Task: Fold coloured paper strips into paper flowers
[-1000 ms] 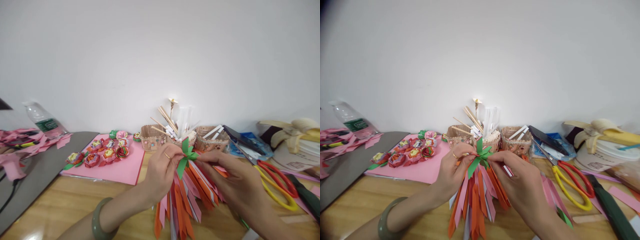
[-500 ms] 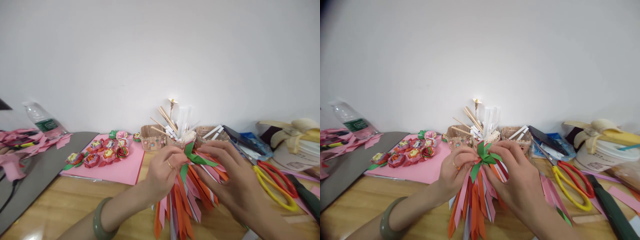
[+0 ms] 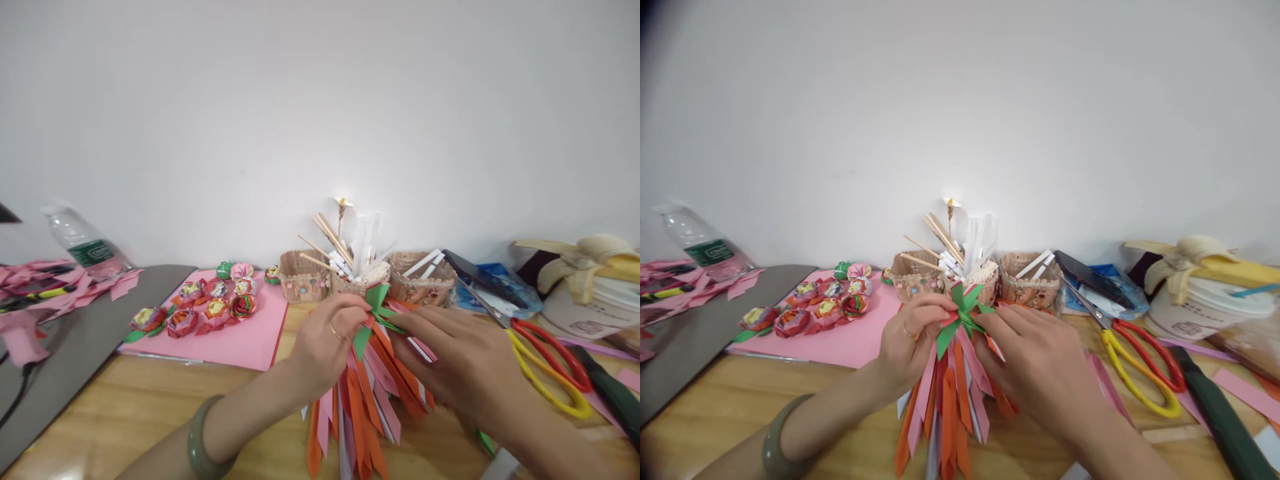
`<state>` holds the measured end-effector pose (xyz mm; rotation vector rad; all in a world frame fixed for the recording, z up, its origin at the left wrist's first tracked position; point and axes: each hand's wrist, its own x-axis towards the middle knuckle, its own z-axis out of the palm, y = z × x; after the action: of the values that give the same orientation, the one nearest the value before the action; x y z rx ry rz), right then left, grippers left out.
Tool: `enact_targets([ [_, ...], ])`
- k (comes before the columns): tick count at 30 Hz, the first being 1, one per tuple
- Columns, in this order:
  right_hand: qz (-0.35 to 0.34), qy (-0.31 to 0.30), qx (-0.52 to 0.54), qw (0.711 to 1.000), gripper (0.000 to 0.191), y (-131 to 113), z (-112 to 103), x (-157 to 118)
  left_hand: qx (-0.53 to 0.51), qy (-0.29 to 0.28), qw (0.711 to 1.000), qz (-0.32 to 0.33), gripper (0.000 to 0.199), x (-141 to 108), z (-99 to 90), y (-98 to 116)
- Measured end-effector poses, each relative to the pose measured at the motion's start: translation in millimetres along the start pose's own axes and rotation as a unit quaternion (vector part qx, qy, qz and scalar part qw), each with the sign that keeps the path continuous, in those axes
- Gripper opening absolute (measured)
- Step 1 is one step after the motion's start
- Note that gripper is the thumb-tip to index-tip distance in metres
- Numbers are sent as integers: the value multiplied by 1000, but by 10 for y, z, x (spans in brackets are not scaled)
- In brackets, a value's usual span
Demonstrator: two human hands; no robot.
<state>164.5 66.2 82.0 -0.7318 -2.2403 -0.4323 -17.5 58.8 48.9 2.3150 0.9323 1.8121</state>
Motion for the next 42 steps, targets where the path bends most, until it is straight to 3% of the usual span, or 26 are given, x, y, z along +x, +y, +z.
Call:
enact_targets([
  [2, 35, -9, 50, 998, 14, 35, -50, -4, -46, -10, 999, -23, 16, 25, -20, -43],
  [4, 85, 11, 106, 991, 17, 66, -98, 2, -109, -31, 990, -85, 12, 39, -38, -65],
  [8, 161, 56, 130, 977, 14, 110, -120, 51, -229, -80, 948, -206, 7, 37, -64, -38],
  [12, 188, -23, 197, 962, 17, 114, -77, 113, -297, -116, 911, -260, 7, 30, -69, -8],
  [15, 227, -116, 293, 921, 17, 79, -55, 137, -313, -123, 904, -264, 3, 35, -65, -26],
  [18, 260, -127, 324, 901, 15, 20, -39, 126, -323, -130, 899, -264, 9, 49, -61, -52],
  [23, 218, -44, 224, 949, 17, -72, -7, 43, -385, -80, 860, -326, 8, 88, -45, 24],
  [26, 182, 7, 169, 969, 16, -109, 17, 8, -359, -40, 851, -382, 17, 101, -18, 114],
  [32, 200, 1, 194, 960, 6, -150, 32, 12, -323, -16, 859, -397, 12, 86, 14, 158],
  [42, 120, 57, 159, 978, 7, -162, 18, 17, -273, -1, 898, -344, 7, 79, 1, 160],
])
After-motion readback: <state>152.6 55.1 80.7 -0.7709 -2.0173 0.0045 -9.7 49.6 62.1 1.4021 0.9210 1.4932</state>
